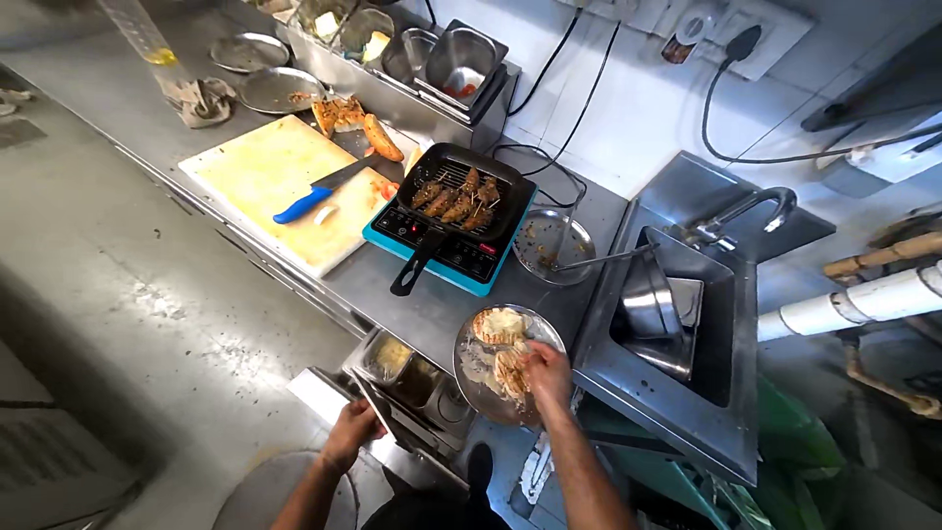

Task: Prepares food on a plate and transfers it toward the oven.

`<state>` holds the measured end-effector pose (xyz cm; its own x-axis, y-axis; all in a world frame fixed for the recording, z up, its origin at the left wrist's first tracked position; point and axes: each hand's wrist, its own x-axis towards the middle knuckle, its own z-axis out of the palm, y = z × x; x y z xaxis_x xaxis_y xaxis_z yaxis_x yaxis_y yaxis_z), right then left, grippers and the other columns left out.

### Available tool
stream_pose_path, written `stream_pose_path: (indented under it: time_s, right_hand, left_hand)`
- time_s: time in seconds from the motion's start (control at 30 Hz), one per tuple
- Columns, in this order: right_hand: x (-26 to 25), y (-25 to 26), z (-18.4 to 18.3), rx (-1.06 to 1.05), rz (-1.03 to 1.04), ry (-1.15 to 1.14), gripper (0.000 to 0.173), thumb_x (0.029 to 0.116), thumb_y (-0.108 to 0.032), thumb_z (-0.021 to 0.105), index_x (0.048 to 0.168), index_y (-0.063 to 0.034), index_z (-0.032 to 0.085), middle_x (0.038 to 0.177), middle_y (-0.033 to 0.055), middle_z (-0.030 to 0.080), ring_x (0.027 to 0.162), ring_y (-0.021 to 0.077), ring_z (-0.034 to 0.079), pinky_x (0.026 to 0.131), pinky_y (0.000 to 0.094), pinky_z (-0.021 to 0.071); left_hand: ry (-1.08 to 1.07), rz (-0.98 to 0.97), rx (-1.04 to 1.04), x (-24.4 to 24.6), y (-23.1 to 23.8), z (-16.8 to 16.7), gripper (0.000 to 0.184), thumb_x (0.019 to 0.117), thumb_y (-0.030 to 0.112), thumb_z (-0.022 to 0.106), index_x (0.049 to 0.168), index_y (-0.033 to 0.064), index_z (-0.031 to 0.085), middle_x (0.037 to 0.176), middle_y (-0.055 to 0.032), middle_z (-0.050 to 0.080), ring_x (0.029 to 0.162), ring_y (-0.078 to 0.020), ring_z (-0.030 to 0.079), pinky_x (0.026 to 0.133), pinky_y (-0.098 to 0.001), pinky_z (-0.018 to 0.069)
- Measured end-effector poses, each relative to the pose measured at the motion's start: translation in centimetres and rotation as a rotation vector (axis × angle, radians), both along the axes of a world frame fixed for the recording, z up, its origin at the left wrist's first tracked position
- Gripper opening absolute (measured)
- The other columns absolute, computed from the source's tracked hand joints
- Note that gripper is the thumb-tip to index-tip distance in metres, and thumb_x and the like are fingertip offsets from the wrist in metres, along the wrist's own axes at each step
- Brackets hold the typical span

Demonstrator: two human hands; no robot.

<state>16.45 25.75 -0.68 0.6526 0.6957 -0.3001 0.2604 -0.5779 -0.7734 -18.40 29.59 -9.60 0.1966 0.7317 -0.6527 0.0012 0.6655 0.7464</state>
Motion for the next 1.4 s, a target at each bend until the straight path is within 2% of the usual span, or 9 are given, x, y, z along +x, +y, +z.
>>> stream_pose_path:
  time_s: [0.17,0.33,0.47,0.6,0.77,0.9,1.0,1.13,1.4]
  right_hand:
    - [2.3,-0.6,0.5,0.096,-0.143,0.021,0.025,0.1043,-0.006,0.053,0.124,-0.0014,0.068,0.094,0.0136,0.071,0.073,0.0218,0.066,0.067,0.0414,0.0558]
    - [-1.5,2.0,2.8,-0.038,0.073,0.030,0.027,0.1047,-0.011,0.054,0.126,-0.0060,0.069,0.101,0.0121,0.074,0.077,0.0236,0.069,0.073,0.0445,0.0582]
    - [1.3,0.9,2.2,-0.042,-0.046,0.077,0.026,0.1033,-0.010,0.056,0.126,-0.0027,0.068,0.105,0.0171,0.072,0.084,0.0284,0.069,0.077,0.0486,0.0576]
    - [1.9,-1.0,1.8,0.086,-0.173,0.147,0.024,0.1041,-0.005,0.054,0.123,-0.0006,0.068,0.093,0.0130,0.070,0.066,0.0181,0.061,0.059,0.0349,0.0514]
    - [-2.8,0.5,1.8,-0.037,0.137,-0.058,0.026,0.1023,-0.011,0.057,0.123,-0.0072,0.072,0.100,0.0102,0.075,0.087,0.0228,0.071,0.083,0.0460,0.0584]
    - [0.4,-1.6,0.4,-0.037,0.087,-0.109,0.026,0.1027,-0.012,0.057,0.123,-0.0077,0.071,0.099,0.0099,0.075,0.089,0.0234,0.072,0.085,0.0478,0.0585]
    - [3.3,-2.9,-0.3,0.027,-0.061,-0.047,0.024,0.1038,-0.009,0.054,0.121,-0.0045,0.071,0.091,0.0107,0.073,0.073,0.0210,0.068,0.069,0.0426,0.0571]
    - [0.5,-0.8,1.3,0.187,-0.234,0.388,0.022,0.1022,-0.001,0.053,0.120,0.0017,0.067,0.075,0.0078,0.063,0.051,0.0100,0.050,0.045,0.0241,0.0411]
    - [-3.9,1.4,3.0,-0.108,0.115,0.177,0.027,0.1056,-0.011,0.051,0.125,-0.0022,0.067,0.092,0.0103,0.071,0.067,0.0166,0.066,0.065,0.0343,0.0579]
  left_hand:
    - [0.002,-0.006,-0.007,0.0,-0.1,0.3,0.017,0.1046,0.005,0.051,0.091,0.0003,0.060,0.064,-0.0072,0.067,0.053,-0.0144,0.065,0.053,-0.0284,0.0574]
    - [0.011,-0.001,-0.001,-0.1,-0.2,-0.1,0.016,0.1040,0.005,0.051,0.092,0.0007,0.060,0.064,-0.0069,0.067,0.053,-0.0141,0.065,0.050,-0.0279,0.0562]
    - [0.018,-0.006,0.014,-0.1,-0.2,-0.2,0.015,0.1039,0.006,0.051,0.093,-0.0005,0.061,0.065,-0.0070,0.066,0.054,-0.0142,0.065,0.052,-0.0285,0.0570]
    - [0.017,-0.012,0.022,-0.3,-0.5,-0.4,0.013,0.1026,0.007,0.053,0.096,-0.0001,0.061,0.068,-0.0070,0.067,0.056,-0.0145,0.066,0.054,-0.0294,0.0578]
    - [0.003,-0.006,0.021,-0.3,-0.4,-0.6,0.014,0.1025,0.006,0.052,0.092,0.0003,0.059,0.065,-0.0076,0.066,0.053,-0.0148,0.065,0.050,-0.0287,0.0561]
    - [-0.014,-0.010,0.030,-0.6,-0.2,-0.7,0.014,0.1023,0.006,0.052,0.094,0.0000,0.061,0.067,-0.0084,0.067,0.055,-0.0157,0.066,0.052,-0.0299,0.0574]
    - [-0.017,-0.012,0.034,-0.6,-0.4,-0.9,0.013,0.1014,0.006,0.053,0.094,0.0002,0.061,0.067,-0.0081,0.068,0.054,-0.0150,0.065,0.052,-0.0292,0.0570]
    - [-0.031,-0.008,0.026,-0.6,-0.3,-0.7,0.011,0.1008,0.004,0.053,0.093,0.0005,0.060,0.066,-0.0080,0.067,0.053,-0.0145,0.065,0.050,-0.0280,0.0560]
    - [-0.026,-0.002,0.038,-0.5,-0.4,-0.4,0.013,0.1014,0.005,0.053,0.093,0.0002,0.061,0.066,-0.0075,0.067,0.053,-0.0144,0.065,0.051,-0.0287,0.0569]
